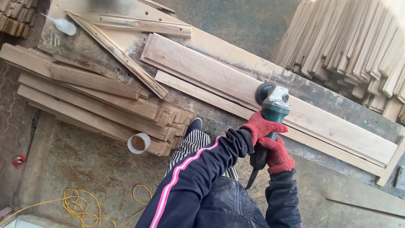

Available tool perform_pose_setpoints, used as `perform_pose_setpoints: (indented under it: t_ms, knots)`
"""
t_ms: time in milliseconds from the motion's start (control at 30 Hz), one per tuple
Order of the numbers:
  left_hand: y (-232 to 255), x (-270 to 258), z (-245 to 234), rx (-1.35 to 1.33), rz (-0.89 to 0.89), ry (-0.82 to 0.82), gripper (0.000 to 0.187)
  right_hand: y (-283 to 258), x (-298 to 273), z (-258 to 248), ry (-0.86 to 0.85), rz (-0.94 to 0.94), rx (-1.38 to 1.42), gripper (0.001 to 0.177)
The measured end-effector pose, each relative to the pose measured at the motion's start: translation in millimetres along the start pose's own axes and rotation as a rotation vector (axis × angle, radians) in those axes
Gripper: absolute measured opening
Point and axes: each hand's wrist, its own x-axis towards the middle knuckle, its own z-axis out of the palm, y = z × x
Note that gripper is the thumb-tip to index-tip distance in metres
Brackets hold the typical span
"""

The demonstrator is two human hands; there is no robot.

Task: Sanding wood planks using an angle grinder and then a manual sanding block.

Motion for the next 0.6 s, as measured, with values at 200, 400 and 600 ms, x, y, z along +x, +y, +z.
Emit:
perform_pose_setpoints:
  t_ms: [200, 400, 600]
  knots:
    - [40, -6, -73, -0.130, 0.063, 0.124, 0.070, -36, -16, 106, -0.118, -0.019, -0.161, 0.052]
    - [84, -10, -176, -0.268, 0.117, 0.271, 0.066, -56, -23, 222, -0.286, -0.047, -0.313, 0.050]
    - [125, -19, -267, -0.376, 0.169, 0.383, 0.065, -56, -9, 312, -0.452, -0.035, -0.399, 0.050]
